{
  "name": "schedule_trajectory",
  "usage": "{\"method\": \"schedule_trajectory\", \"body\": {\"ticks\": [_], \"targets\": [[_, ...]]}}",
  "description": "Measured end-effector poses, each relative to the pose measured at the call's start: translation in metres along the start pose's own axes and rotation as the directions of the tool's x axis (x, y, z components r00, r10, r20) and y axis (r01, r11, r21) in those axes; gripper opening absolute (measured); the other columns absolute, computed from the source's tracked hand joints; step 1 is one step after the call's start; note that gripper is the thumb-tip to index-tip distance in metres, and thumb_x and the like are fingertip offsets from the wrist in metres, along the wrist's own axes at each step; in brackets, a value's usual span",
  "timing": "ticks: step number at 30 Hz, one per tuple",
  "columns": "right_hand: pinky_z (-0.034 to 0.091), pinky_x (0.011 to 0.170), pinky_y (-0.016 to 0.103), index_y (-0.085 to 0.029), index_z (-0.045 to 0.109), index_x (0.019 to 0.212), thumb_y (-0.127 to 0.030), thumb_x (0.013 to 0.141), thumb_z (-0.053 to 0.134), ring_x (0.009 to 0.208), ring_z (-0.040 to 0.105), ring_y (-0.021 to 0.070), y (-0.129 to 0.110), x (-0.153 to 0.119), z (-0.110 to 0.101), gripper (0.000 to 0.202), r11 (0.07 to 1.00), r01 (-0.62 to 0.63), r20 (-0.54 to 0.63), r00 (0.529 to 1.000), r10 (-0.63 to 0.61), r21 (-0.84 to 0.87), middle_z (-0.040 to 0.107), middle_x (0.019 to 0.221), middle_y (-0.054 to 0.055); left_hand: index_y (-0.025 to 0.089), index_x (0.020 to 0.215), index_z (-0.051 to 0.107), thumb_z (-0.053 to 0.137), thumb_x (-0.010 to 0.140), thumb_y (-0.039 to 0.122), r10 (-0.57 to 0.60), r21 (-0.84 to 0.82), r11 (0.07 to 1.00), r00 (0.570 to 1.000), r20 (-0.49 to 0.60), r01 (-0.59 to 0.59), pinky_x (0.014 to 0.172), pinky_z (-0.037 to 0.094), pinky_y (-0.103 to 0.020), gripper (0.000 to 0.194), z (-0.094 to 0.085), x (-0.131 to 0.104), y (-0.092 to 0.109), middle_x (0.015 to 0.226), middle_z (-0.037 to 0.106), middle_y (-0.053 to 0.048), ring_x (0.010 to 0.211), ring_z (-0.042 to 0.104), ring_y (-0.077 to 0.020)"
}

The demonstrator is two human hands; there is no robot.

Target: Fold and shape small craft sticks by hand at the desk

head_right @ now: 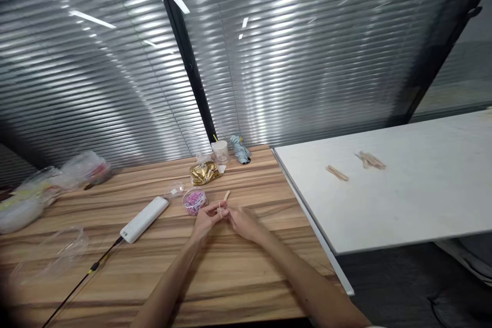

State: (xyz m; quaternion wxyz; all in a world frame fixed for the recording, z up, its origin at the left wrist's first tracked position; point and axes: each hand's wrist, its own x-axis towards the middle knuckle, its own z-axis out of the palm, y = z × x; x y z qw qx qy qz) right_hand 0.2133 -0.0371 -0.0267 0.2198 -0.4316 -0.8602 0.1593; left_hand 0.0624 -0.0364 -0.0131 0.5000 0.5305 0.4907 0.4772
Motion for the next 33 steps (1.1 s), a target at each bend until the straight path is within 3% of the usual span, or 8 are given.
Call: {"method": "schedule_trajectory", "body": {"ticks": [7,12,16,20,23,26,30,33], "targets": [[0.039,0.068,0.028,-0.017,0.057,0.092,-0.019,0.085,0.041,0.076,0.059,0.0189,0.009,0.002,-0.002,0.018,0.967,0.136,-0.05,0.987,-0.15,-0.217,0.065,0.084,0.007,0.01,0.076,0.069,0.07,0.057,0.035,0.046,0.265,0.959,0.975,0.219,-0.104,0.067,0.047,-0.029,0.031,-0.007,0.0,0.002,0.074,0.068,-0.007,0.072,0.06,-0.0198],[0.038,0.065,0.026,-0.016,0.056,0.084,-0.018,0.085,0.039,0.07,0.057,0.0167,0.014,0.003,0.003,0.017,0.961,0.18,-0.116,0.971,-0.207,-0.209,0.064,0.075,0.006,0.009,0.071,0.067,0.07,0.057,0.037,0.008,0.223,0.974,0.982,0.19,-0.051,0.061,0.045,-0.027,0.031,-0.003,-0.002,-0.001,0.067,0.066,-0.006,0.064,0.058,-0.0173],[0.037,0.061,0.024,-0.017,0.055,0.082,-0.023,0.085,0.036,0.065,0.056,0.016,0.014,0.002,0.004,0.021,0.997,0.005,-0.23,0.973,-0.021,-0.071,0.062,0.07,0.005,0.009,0.067,0.065,0.062,0.066,0.042,-0.014,0.144,0.989,0.982,0.187,-0.014,0.066,0.045,-0.028,0.032,0.007,-0.002,-0.003,0.067,0.065,-0.007,0.065,0.058,-0.0164],[0.036,0.054,0.023,-0.018,0.054,0.078,-0.031,0.089,0.021,0.057,0.052,0.0148,0.021,0.007,0.002,0.037,0.941,-0.205,-0.355,0.887,0.295,0.27,0.057,0.061,0.002,0.013,0.078,0.063,0.05,0.077,0.039,0.15,0.185,0.961,0.949,0.276,-0.206,0.075,0.043,-0.029,0.029,0.019,-0.01,0.011,0.082,0.064,-0.007,0.079,0.057,-0.0166],[0.036,0.051,0.023,-0.018,0.051,0.072,-0.041,0.088,0.022,0.051,0.048,0.0136,0.028,0.012,0.002,0.041,0.844,-0.213,-0.356,0.836,0.419,0.492,0.051,0.054,0.0,0.016,0.08,0.063,0.051,0.078,0.033,0.298,0.283,0.876,0.899,0.319,-0.391,0.085,0.039,-0.03,0.021,0.023,-0.021,0.026,0.097,0.061,-0.008,0.093,0.054,-0.0175],[0.037,0.052,0.022,-0.017,0.051,0.07,-0.047,0.086,0.027,0.054,0.048,0.0127,0.031,0.015,0.006,0.041,0.78,-0.148,-0.344,0.836,0.427,0.608,0.052,0.058,0.0,0.018,0.079,0.064,0.054,0.077,0.03,0.354,0.278,0.843,0.864,0.358,-0.461,0.09,0.036,-0.03,0.016,0.021,-0.027,0.033,0.106,0.058,-0.008,0.101,0.051,-0.0184],[0.034,0.046,0.021,-0.018,0.047,0.066,-0.048,0.085,0.03,0.046,0.044,0.0106,0.027,0.014,0.01,0.039,0.722,-0.088,-0.298,0.872,0.389,0.686,0.046,0.052,-0.003,0.016,0.072,0.064,0.058,0.073,0.032,0.284,0.135,0.935,0.921,0.265,-0.327,0.087,0.038,-0.031,0.017,0.017,-0.021,0.024,0.095,0.062,-0.008,0.093,0.055,-0.0193],[0.033,0.046,0.021,-0.019,0.044,0.064,-0.042,0.088,0.029,0.044,0.042,0.0102,0.023,0.011,0.009,0.036,0.762,-0.047,-0.309,0.896,0.318,0.646,0.044,0.051,-0.004,0.013,0.075,0.062,0.056,0.074,0.038,0.033,-0.178,0.984,0.989,0.142,-0.007,0.081,0.041,-0.033,0.025,0.017,-0.011,0.011,0.081,0.064,-0.008,0.082,0.059,-0.0189]]}}
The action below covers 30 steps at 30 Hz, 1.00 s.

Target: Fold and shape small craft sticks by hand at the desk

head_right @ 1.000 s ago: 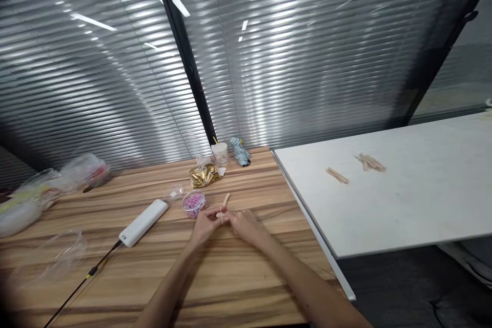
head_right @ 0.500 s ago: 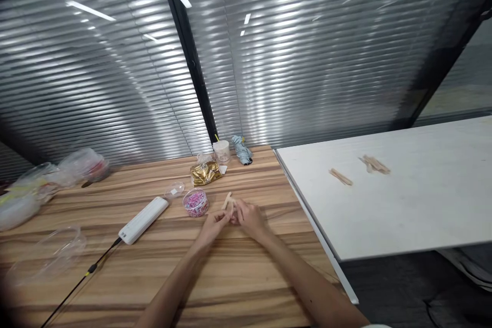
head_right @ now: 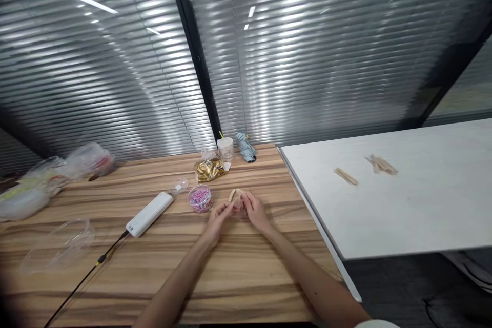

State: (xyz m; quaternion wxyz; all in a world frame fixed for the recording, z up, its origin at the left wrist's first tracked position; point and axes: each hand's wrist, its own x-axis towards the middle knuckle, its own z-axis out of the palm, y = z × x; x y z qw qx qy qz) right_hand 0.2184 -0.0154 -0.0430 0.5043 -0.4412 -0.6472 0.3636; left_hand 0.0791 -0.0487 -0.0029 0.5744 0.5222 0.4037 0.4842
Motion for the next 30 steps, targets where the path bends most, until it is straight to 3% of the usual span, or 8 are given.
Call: {"method": "schedule_trajectory", "body": {"ticks": [3,6,8,11,15,19,25,30], "targets": [[0.036,0.055,0.023,-0.019,0.048,0.069,-0.031,0.089,0.03,0.057,0.047,0.0124,-0.004,-0.001,-0.005,0.03,0.962,0.201,0.048,0.98,-0.195,-0.186,0.05,0.062,0.0,0.012,0.075,0.058,0.052,0.076,0.042,-0.285,-0.342,0.893,0.955,0.078,0.295,0.081,0.042,-0.034,0.031,-0.008,0.006,-0.006,0.078,0.065,-0.01,0.076,0.062,-0.0187],[0.037,0.063,0.025,-0.019,0.054,0.077,-0.02,0.088,0.034,0.07,0.048,0.0143,-0.006,0.002,-0.016,0.022,0.817,0.447,0.307,0.886,-0.348,-0.363,0.055,0.073,0.003,0.011,0.07,0.054,0.049,0.078,0.042,-0.4,-0.484,0.752,0.893,0.205,0.448,0.087,0.039,-0.034,0.032,-0.02,0.005,-0.002,0.083,0.066,-0.013,0.084,0.062,-0.02],[0.036,0.064,0.025,-0.019,0.055,0.08,-0.017,0.086,0.039,0.072,0.047,0.0149,-0.007,0.005,-0.023,0.018,0.704,0.539,0.424,0.832,-0.357,-0.463,0.055,0.075,0.002,0.01,0.071,0.054,0.048,0.079,0.042,-0.405,-0.532,0.696,0.875,0.266,0.483,0.092,0.036,-0.035,0.033,-0.025,0.004,0.003,0.091,0.065,-0.016,0.095,0.059,-0.022],[0.036,0.065,0.026,-0.02,0.057,0.087,-0.016,0.084,0.046,0.076,0.047,0.0156,-0.007,0.009,-0.03,0.012,0.564,0.578,0.461,0.814,-0.352,-0.59,0.055,0.079,0.003,0.01,0.076,0.056,0.048,0.08,0.039,-0.383,-0.574,0.656,0.872,0.306,0.49,0.095,0.033,-0.038,0.031,-0.027,0.002,0.007,0.096,0.064,-0.015,0.103,0.054,-0.0228],[0.036,0.067,0.027,-0.022,0.056,0.097,-0.02,0.083,0.049,0.079,0.046,0.0166,-0.01,0.009,-0.029,0.016,0.425,0.613,0.492,0.79,-0.367,-0.666,0.055,0.083,0.003,0.01,0.081,0.059,0.046,0.081,0.041,-0.372,-0.604,0.626,0.87,0.324,0.493,0.096,0.032,-0.041,0.033,-0.026,0.003,0.006,0.094,0.065,-0.013,0.102,0.055,-0.0232],[0.037,0.065,0.028,-0.019,0.054,0.105,-0.022,0.086,0.045,0.079,0.046,0.0174,-0.015,0.008,-0.026,0.022,0.336,0.691,0.54,0.715,-0.443,-0.64,0.056,0.083,0.005,0.007,0.092,0.06,0.045,0.08,0.045,-0.395,-0.637,0.594,0.868,0.302,0.492,0.096,0.032,-0.042,0.042,-0.031,0.003,0.008,0.091,0.066,-0.013,0.093,0.059,-0.0226],[0.036,0.063,0.027,-0.016,0.054,0.106,-0.02,0.088,0.041,0.074,0.048,0.0166,-0.012,0.005,-0.024,0.022,0.333,0.737,0.503,0.656,-0.563,-0.588,0.058,0.077,0.005,0.007,0.097,0.058,0.045,0.08,0.046,-0.435,-0.639,0.56,0.844,0.315,0.527,0.096,0.032,-0.046,0.044,-0.033,0.003,0.005,0.091,0.066,-0.013,0.092,0.06,-0.023],[0.036,0.06,0.025,-0.017,0.057,0.089,-0.018,0.088,0.04,0.066,0.049,0.0141,-0.002,0.0,-0.018,0.017,0.511,0.654,0.376,0.748,-0.547,-0.558,0.057,0.07,0.002,0.008,0.101,0.056,0.046,0.082,0.041,-0.452,-0.612,0.574,0.833,0.318,0.545,0.096,0.033,-0.045,0.04,-0.031,0.005,-0.001,0.095,0.066,-0.012,0.092,0.06,-0.0215]]}}
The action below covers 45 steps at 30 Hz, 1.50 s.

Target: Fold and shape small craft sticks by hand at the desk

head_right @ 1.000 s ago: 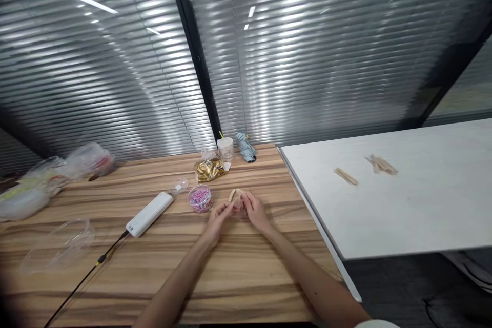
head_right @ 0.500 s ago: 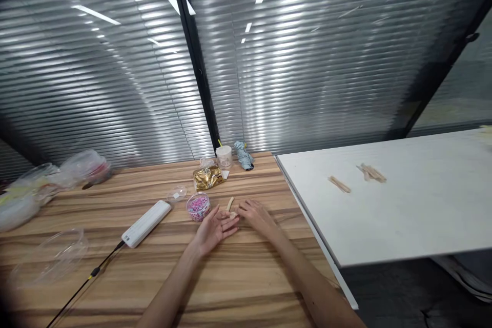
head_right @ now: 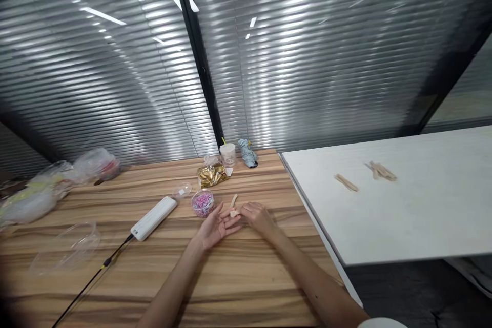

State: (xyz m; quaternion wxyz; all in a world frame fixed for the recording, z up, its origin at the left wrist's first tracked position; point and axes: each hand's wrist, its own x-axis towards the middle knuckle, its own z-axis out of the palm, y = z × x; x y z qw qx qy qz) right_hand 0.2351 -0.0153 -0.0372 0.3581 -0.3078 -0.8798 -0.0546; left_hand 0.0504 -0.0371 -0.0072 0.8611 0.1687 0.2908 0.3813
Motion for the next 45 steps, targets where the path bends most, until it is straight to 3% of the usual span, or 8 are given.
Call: {"method": "schedule_trajectory", "body": {"ticks": [8,15,22,26,34,37,42,45], "targets": [[0.038,0.06,0.024,-0.018,0.057,0.086,-0.014,0.086,0.04,0.067,0.052,0.0144,0.001,0.003,-0.002,0.017,0.999,-0.04,-0.002,0.999,0.04,0.026,0.058,0.071,0.002,0.009,0.108,0.053,0.042,0.081,0.048,0.133,0.157,0.979,0.991,-0.011,-0.129,0.092,0.036,-0.046,0.049,0.003,-0.003,0.002,0.101,0.062,-0.016,0.101,0.055,-0.0249],[0.039,0.063,0.024,-0.018,0.056,0.091,-0.016,0.088,0.037,0.069,0.053,0.0142,-0.001,0.001,0.003,0.02,0.999,-0.039,-0.013,0.999,0.039,0.034,0.059,0.073,0.003,0.004,0.098,0.058,0.037,0.08,0.053,0.213,0.168,0.967,0.97,-0.12,-0.191,0.092,0.038,-0.041,0.057,0.007,0.002,-0.005,0.089,0.065,-0.017,0.085,0.062,-0.0233],[0.038,0.062,0.024,-0.017,0.057,0.082,-0.017,0.089,0.034,0.065,0.054,0.014,0.0,-0.003,0.005,0.024,0.999,-0.031,-0.002,1.0,0.031,-0.02,0.061,0.069,0.004,0.008,0.083,0.061,0.056,0.076,0.034,0.328,0.298,0.914,0.933,-0.149,-0.274,0.091,0.038,-0.04,0.027,0.007,0.008,-0.01,0.081,0.066,-0.014,0.079,0.063,-0.0227],[0.038,0.061,0.024,-0.016,0.057,0.077,-0.02,0.089,0.034,0.062,0.055,0.0139,0.0,-0.004,0.006,0.027,0.992,-0.108,-0.011,0.994,0.107,-0.059,0.063,0.067,0.005,0.01,0.074,0.059,0.057,0.076,0.027,0.304,0.254,0.929,0.947,-0.102,-0.271,0.094,0.035,-0.039,0.017,0.006,0.006,-0.01,0.079,0.066,-0.011,0.085,0.062,-0.0218],[0.038,0.063,0.024,-0.017,0.059,0.083,-0.022,0.088,0.034,0.066,0.057,0.0148,-0.002,-0.001,0.005,0.026,0.972,-0.235,0.001,0.972,0.235,0.032,0.065,0.072,0.005,0.009,0.087,0.058,0.049,0.082,0.024,0.155,0.089,0.985,0.987,-0.048,-0.15,0.097,0.034,-0.033,0.018,0.009,0.001,-0.006,0.098,0.063,-0.012,0.099,0.057,-0.0174],[0.038,0.06,0.023,-0.018,0.059,0.08,-0.027,0.089,0.032,0.062,0.056,0.0142,-0.002,0.002,0.001,0.03,0.931,-0.342,-0.024,0.937,0.348,0.128,0.064,0.069,0.004,0.006,0.092,0.058,0.046,0.083,0.023,0.159,0.067,0.986,0.986,-0.049,-0.156,0.096,0.036,-0.031,0.023,0.01,-0.001,-0.002,0.101,0.062,-0.014,0.099,0.057,-0.0184],[0.038,0.054,0.021,-0.018,0.058,0.071,-0.037,0.09,0.028,0.052,0.054,0.0122,0.005,0.004,-0.002,0.04,0.741,-0.562,-0.057,0.782,0.621,0.366,0.058,0.056,0.0,0.004,0.095,0.058,0.046,0.082,0.027,0.118,0.114,0.987,0.992,-0.039,-0.113,0.096,0.036,-0.032,0.029,0.008,0.0,-0.002,0.097,0.064,-0.015,0.096,0.059,-0.0203],[0.039,0.054,0.021,-0.017,0.059,0.072,-0.038,0.089,0.027,0.052,0.054,0.0124,0.007,0.006,-0.002,0.042,0.716,-0.572,-0.018,0.776,0.63,0.4,0.058,0.055,0.0,0.005,0.096,0.058,0.049,0.081,0.027,0.127,0.172,0.978,0.992,-0.027,-0.121,0.096,0.035,-0.033,0.028,0.009,0.001,-0.007,0.098,0.064,-0.016,0.094,0.059,-0.0205]]}}
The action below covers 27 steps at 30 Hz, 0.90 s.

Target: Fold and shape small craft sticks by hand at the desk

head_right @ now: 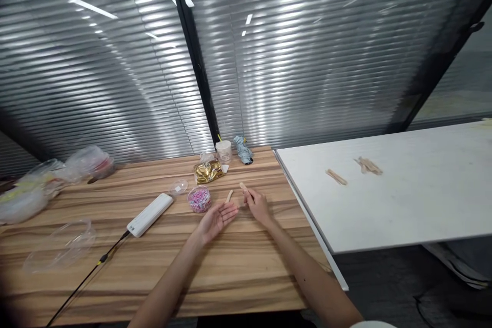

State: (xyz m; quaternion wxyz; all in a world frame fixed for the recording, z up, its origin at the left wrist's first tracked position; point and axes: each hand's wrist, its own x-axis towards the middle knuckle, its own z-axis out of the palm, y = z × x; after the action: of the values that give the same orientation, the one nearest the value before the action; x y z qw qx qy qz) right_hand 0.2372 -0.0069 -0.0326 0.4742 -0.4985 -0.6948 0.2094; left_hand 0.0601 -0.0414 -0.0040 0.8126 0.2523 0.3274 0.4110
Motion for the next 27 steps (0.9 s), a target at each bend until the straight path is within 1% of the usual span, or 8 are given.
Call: {"method": "schedule_trajectory", "body": {"ticks": [2,4,7,10,13,20,25,27], "targets": [[0.039,0.054,0.021,-0.018,0.06,0.075,-0.036,0.09,0.026,0.052,0.054,0.0123,-0.002,0.0,0.001,0.041,0.998,0.047,0.074,0.996,-0.044,-0.041,0.059,0.057,0.0,0.006,0.097,0.059,0.053,0.079,0.025,0.058,0.057,0.997,0.998,0.007,-0.058,0.095,0.035,-0.034,0.027,0.002,0.0,-0.002,0.1,0.063,-0.016,0.093,0.059,-0.0209],[0.041,0.057,0.022,-0.019,0.061,0.086,-0.033,0.09,0.028,0.059,0.056,0.013,-0.005,-0.001,0.003,0.036,0.982,0.152,0.157,0.979,-0.133,-0.111,0.064,0.067,0.001,0.01,0.102,0.058,0.059,0.075,0.022,0.184,0.13,0.975,0.983,-0.018,-0.18,0.093,0.037,-0.035,0.03,0.003,-0.001,-0.002,0.101,0.063,-0.013,0.09,0.06,-0.0196],[0.042,0.066,0.023,-0.021,0.06,0.096,-0.027,0.089,0.033,0.075,0.058,0.0143,-0.008,-0.004,0.006,0.028,0.916,0.359,0.27,0.913,-0.304,-0.182,0.065,0.086,0.004,0.016,0.107,0.057,0.067,0.066,0.017,0.386,0.277,0.894,0.92,-0.072,-0.353,0.086,0.041,-0.033,0.042,0.002,0.0,0.0,0.096,0.065,-0.008,0.084,0.061,-0.0174],[0.042,0.068,0.024,-0.021,0.058,0.099,-0.024,0.089,0.035,0.08,0.057,0.0143,-0.01,-0.006,0.008,0.025,0.848,0.488,0.341,0.848,-0.405,-0.208,0.063,0.09,0.004,0.012,0.089,0.065,0.071,0.059,0.014,0.48,0.435,0.804,0.874,-0.075,-0.404,0.082,0.041,-0.031,0.031,-0.002,0.003,0.002,0.086,0.066,-0.009,0.082,0.06,-0.0193],[0.043,0.065,0.024,-0.022,0.057,0.102,-0.025,0.089,0.036,0.077,0.057,0.014,-0.01,-0.007,0.007,0.025,0.828,0.5,0.32,0.852,-0.415,-0.255,0.061,0.091,0.004,0.011,0.074,0.068,0.071,0.057,0.015,0.519,0.523,0.748,0.851,-0.076,-0.409,0.082,0.041,-0.031,0.018,-0.007,0.007,0.001,0.083,0.067,-0.01,0.081,0.059,-0.0206],[0.043,0.058,0.023,-0.023,0.053,0.107,-0.027,0.089,0.038,0.07,0.058,0.0139,-0.005,-0.009,0.01,0.024,0.819,0.482,0.262,0.872,-0.413,-0.312,0.059,0.088,0.004,0.012,0.082,0.068,0.07,0.06,0.024,0.504,0.582,0.72,0.861,-0.064,-0.378,0.074,0.044,-0.03,0.026,-0.01,0.009,-0.005,0.084,0.068,-0.01,0.074,0.06,-0.0197],[0.044,0.059,0.021,-0.019,0.053,0.104,-0.027,0.089,0.037,0.07,0.059,0.0129,-0.007,-0.009,0.022,0.024,0.759,0.58,0.323,0.808,-0.492,-0.295,0.06,0.09,0.006,0.01,0.08,0.068,0.066,0.065,0.032,0.503,0.641,0.683,0.862,-0.065,-0.35,0.063,0.043,-0.028,0.027,-0.02,0.013,-0.003,0.074,0.067,-0.009,0.06,0.056,-0.0159],[0.044,0.059,0.022,-0.019,0.052,0.107,-0.027,0.089,0.037,0.071,0.059,0.0133,-0.009,-0.01,0.026,0.025,0.743,0.593,0.329,0.8,-0.501,-0.31,0.06,0.095,0.008,0.01,0.079,0.068,0.065,0.066,0.033,0.524,0.677,0.647,0.85,-0.061,-0.351,0.059,0.042,-0.026,0.026,-0.025,0.016,-0.001,0.07,0.066,-0.008,0.057,0.054,-0.0151]]}}
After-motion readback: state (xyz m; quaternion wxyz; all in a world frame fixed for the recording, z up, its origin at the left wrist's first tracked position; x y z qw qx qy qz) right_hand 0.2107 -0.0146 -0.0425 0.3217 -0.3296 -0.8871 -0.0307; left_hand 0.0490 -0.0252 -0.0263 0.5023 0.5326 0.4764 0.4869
